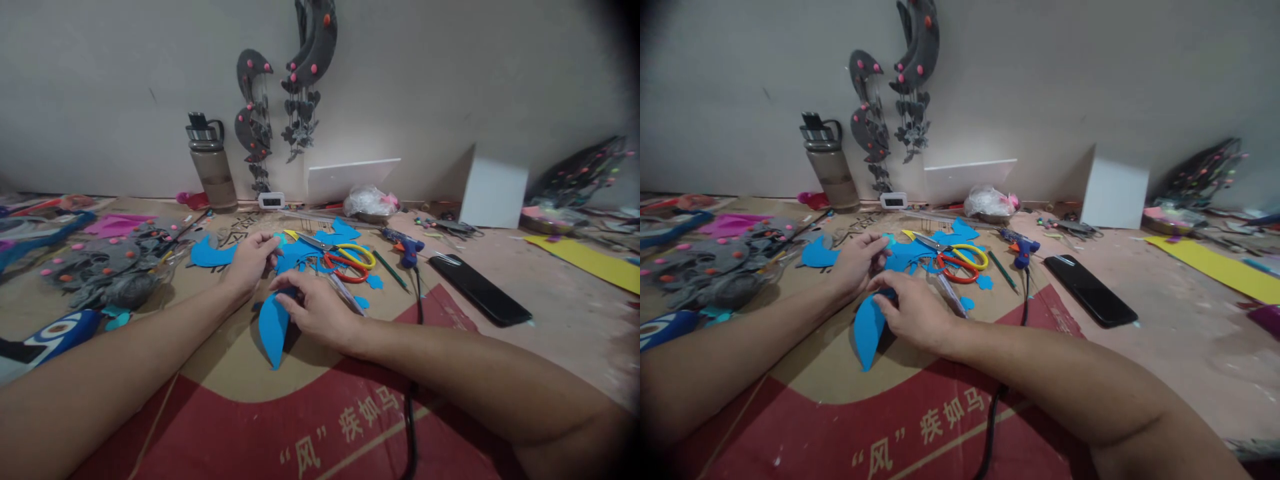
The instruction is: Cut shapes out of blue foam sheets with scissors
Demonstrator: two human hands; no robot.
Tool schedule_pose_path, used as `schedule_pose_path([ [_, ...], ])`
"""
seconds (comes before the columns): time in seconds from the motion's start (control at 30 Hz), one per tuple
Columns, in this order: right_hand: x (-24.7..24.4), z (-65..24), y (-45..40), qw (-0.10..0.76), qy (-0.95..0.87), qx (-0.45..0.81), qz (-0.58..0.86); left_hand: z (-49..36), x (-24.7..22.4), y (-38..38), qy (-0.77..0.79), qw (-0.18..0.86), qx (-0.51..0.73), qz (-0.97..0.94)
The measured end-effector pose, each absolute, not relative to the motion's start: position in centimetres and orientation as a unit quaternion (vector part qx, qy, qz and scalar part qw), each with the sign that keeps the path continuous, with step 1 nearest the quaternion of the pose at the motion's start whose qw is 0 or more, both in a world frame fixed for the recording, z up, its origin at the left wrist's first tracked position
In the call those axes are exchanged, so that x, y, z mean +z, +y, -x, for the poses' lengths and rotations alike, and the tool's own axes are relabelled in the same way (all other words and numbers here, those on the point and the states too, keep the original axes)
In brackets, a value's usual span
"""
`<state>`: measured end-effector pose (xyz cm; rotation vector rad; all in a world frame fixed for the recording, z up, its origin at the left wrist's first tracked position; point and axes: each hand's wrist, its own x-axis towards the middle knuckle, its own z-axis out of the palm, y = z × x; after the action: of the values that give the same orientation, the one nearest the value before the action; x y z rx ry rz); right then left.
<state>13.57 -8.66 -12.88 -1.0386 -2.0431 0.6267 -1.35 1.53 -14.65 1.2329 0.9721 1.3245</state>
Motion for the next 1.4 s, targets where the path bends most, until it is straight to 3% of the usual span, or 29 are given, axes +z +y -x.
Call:
schedule_pose_path([
  [1.4,-13.0,-13.67,-8.46,0.39,-0.785,0.231,0.423,1.58,-14.77,1.56,0.424,0.504,0.539,-0.525],
])
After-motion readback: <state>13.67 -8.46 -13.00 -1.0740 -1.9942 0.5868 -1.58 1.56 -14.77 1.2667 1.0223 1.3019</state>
